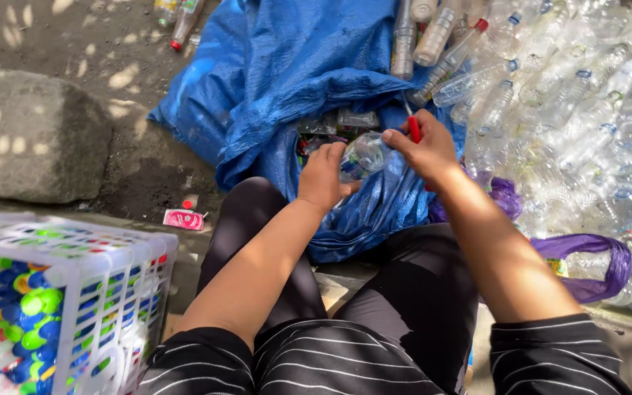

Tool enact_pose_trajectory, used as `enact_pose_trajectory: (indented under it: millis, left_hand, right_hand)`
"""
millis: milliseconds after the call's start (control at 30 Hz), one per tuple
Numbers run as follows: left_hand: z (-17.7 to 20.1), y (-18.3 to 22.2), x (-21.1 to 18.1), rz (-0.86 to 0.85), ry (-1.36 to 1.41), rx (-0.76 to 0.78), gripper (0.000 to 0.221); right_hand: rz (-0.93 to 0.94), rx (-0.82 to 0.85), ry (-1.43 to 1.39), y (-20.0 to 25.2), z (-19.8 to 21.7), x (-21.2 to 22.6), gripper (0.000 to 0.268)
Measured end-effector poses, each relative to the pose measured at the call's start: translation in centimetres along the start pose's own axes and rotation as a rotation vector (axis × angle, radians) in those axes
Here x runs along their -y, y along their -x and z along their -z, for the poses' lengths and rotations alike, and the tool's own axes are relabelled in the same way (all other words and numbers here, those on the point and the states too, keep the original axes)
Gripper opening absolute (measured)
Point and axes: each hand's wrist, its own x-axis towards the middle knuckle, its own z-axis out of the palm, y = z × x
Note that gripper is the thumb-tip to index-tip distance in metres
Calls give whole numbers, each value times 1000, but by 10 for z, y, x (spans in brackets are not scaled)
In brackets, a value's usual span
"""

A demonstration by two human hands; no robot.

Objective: Sorting plastic bottles by removing caps and cutting off plastic labels for recycling

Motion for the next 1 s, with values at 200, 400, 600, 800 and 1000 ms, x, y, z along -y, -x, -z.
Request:
enact_pose_trajectory:
  millis: [200,400,600,800,1000]
  left_hand:
    - [40,19,-27,95,215,-6,87]
    - [78,35,-40,44,597,164,83]
    - [80,35,-35,61,638,292,88]
    - [87,33,-25,185,376,216,75]
    - [69,34,-8,152,300,121,78]
  right_hand:
    - [88,182,305,10,1,75,29]
    - [74,313,539,21,-9,133,28]
    - [113,391,696,14,-8,128,39]
    - [127,315,871,10,-22,127,51]
    - [73,342,991,-1,-31,115,50]
